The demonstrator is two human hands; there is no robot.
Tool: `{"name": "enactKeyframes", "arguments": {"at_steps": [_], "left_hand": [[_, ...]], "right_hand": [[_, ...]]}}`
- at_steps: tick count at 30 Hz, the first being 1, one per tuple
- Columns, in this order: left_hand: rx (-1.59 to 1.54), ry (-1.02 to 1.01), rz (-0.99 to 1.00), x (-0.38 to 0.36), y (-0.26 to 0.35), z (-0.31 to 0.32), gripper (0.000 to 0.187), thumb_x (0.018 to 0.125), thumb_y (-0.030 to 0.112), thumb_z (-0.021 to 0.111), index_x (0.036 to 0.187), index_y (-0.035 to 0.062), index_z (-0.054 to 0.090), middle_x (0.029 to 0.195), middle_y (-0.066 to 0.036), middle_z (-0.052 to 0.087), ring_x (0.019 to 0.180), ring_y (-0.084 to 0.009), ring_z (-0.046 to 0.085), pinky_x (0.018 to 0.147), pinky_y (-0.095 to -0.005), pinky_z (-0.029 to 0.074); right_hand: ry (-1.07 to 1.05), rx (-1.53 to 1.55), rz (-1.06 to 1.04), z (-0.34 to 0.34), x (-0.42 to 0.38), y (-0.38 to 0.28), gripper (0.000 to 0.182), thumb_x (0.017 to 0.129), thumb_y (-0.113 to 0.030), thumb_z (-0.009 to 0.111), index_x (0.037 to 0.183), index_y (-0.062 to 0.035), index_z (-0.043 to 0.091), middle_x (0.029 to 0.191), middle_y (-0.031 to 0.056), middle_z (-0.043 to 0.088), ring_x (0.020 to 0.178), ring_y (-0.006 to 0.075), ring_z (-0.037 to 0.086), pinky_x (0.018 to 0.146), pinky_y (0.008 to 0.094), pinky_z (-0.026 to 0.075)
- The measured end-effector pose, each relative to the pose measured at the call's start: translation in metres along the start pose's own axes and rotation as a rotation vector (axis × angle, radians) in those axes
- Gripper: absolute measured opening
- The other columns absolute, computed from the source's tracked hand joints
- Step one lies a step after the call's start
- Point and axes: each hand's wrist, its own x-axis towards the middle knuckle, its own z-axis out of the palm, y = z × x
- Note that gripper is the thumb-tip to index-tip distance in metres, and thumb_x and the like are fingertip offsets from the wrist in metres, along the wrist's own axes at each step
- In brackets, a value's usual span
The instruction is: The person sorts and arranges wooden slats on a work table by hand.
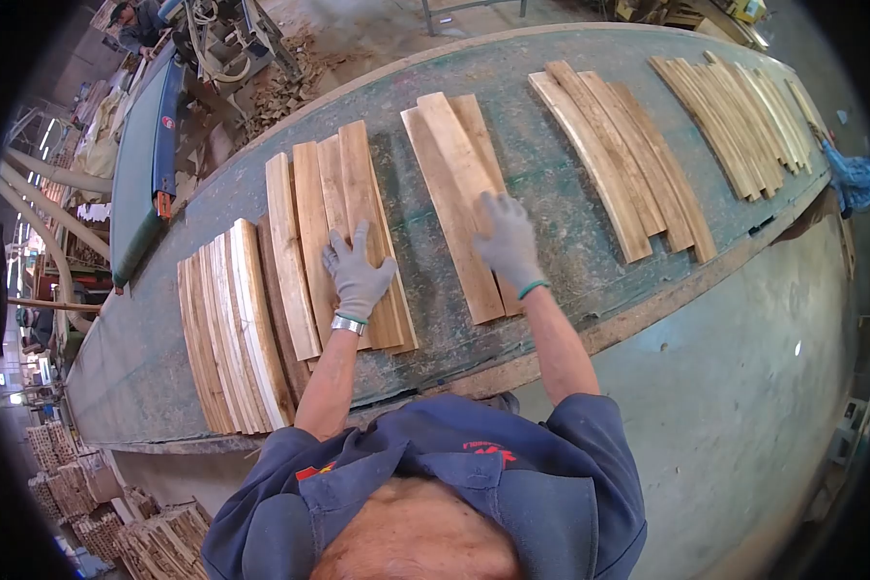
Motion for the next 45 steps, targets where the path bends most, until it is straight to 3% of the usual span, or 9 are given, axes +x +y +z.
{"name": "enactKeyframes", "arguments": {"at_steps": [2, 8, 12, 18, 25, 35, 40, 43, 45], "left_hand": [[0.002, -0.012, 0.006, 0.002, -0.014, -0.001, 0.087, 0.074, 0.039, 0.071, 0.152, 0.0226, 0.036, 0.155, -0.033, 0.023, 0.138, -0.0587, 0.022, 0.118, -0.0579, 0.015], [-0.139, -0.018, 0.058, 0.007, -0.005, 0.018, 0.089, 0.077, 0.038, 0.068, 0.153, 0.0113, 0.032, 0.149, -0.039, 0.028, 0.142, -0.0564, 0.018, 0.118, -0.0597, 0.007], [-0.158, 0.006, 0.114, 0.006, 0.046, 0.040, 0.088, 0.075, 0.036, 0.069, 0.151, 0.0093, 0.035, 0.147, -0.038, 0.030, 0.140, -0.0533, 0.023, 0.118, -0.0576, 0.009], [-0.502, -0.176, 0.192, 0.010, 0.080, 0.024, 0.081, 0.073, 0.018, 0.073, 0.145, 0.0019, 0.042, 0.145, -0.039, 0.030, 0.139, -0.0533, 0.027, 0.115, -0.0504, 0.029], [-0.372, 0.264, 0.083, 0.005, -0.002, 0.007, 0.076, 0.073, 0.021, 0.077, 0.140, -0.0015, 0.047, 0.142, -0.034, 0.037, 0.126, -0.0498, 0.045, 0.107, -0.0459, 0.041], [-0.171, -0.126, 0.324, 0.006, -0.027, 0.040, 0.071, 0.093, 0.039, 0.056, 0.152, 0.0070, 0.032, 0.149, -0.044, 0.018, 0.140, -0.0594, 0.018, 0.118, -0.0580, 0.013], [-0.765, -0.374, 0.368, 0.047, -0.028, 0.032, 0.059, 0.097, 0.027, 0.047, 0.152, 0.0093, 0.036, 0.150, -0.019, 0.045, 0.143, -0.0307, 0.038, 0.120, -0.0459, 0.017], [-1.059, -0.279, 0.261, 0.067, -0.027, 0.010, 0.053, 0.096, 0.025, 0.052, 0.145, 0.0053, 0.046, 0.144, -0.021, 0.051, 0.138, -0.0320, 0.044, 0.118, -0.0439, 0.024], [-0.671, 0.072, 0.278, 0.069, -0.037, -0.025, 0.049, 0.093, 0.025, 0.057, 0.136, 0.0023, 0.055, 0.138, -0.020, 0.056, 0.133, -0.0325, 0.049, 0.114, -0.0424, 0.032]], "right_hand": [[0.124, 0.717, 0.097, -0.010, 0.009, 0.034, 0.053, 0.077, -0.011, 0.069, 0.129, -0.0050, 0.060, 0.130, 0.0203, 0.060, 0.121, 0.0351, 0.058, 0.103, 0.0414, 0.046], [0.269, -0.225, 0.000, -0.033, -0.014, 0.078, 0.035, 0.082, -0.011, 0.067, 0.117, -0.0059, 0.066, 0.123, 0.0195, 0.063, 0.114, 0.0384, 0.059, 0.098, 0.0446, 0.048], [0.317, 0.061, -0.093, -0.007, -0.010, 0.069, 0.023, 0.086, -0.014, 0.064, 0.108, -0.0082, 0.069, 0.122, 0.0200, 0.063, 0.113, 0.0418, 0.057, 0.098, 0.0452, 0.047], [0.290, -0.224, -0.040, -0.005, -0.019, 0.032, 0.041, 0.088, -0.027, 0.065, 0.126, -0.0120, 0.060, 0.141, 0.0206, 0.050, 0.131, 0.0415, 0.045, 0.107, 0.0561, 0.034], [0.038, -0.079, -0.187, 0.005, -0.079, -0.050, 0.066, 0.084, -0.047, 0.067, 0.139, -0.0133, 0.051, 0.149, 0.0220, 0.041, 0.137, 0.0409, 0.038, 0.111, 0.0579, 0.026], [0.015, 0.048, -0.305, 0.035, -0.088, -0.104, 0.078, 0.080, -0.058, 0.067, 0.142, -0.0150, 0.049, 0.149, 0.0216, 0.041, 0.139, 0.0407, 0.036, 0.111, 0.0606, 0.024], [0.027, -0.068, -0.251, 0.043, -0.068, -0.130, 0.084, 0.076, -0.055, 0.072, 0.145, -0.0136, 0.045, 0.147, 0.0209, 0.041, 0.138, 0.0400, 0.034, 0.110, 0.0598, 0.023], [0.080, -0.108, -0.215, 0.058, -0.038, -0.136, 0.085, 0.075, -0.051, 0.074, 0.145, -0.0144, 0.044, 0.146, 0.0193, 0.042, 0.137, 0.0390, 0.035, 0.111, 0.0584, 0.023], [0.120, -0.158, -0.173, 0.075, -0.024, -0.123, 0.062, 0.079, -0.039, 0.071, 0.137, -0.0224, 0.054, 0.143, 0.0171, 0.045, 0.135, 0.0368, 0.037, 0.108, 0.0572, 0.025]]}}
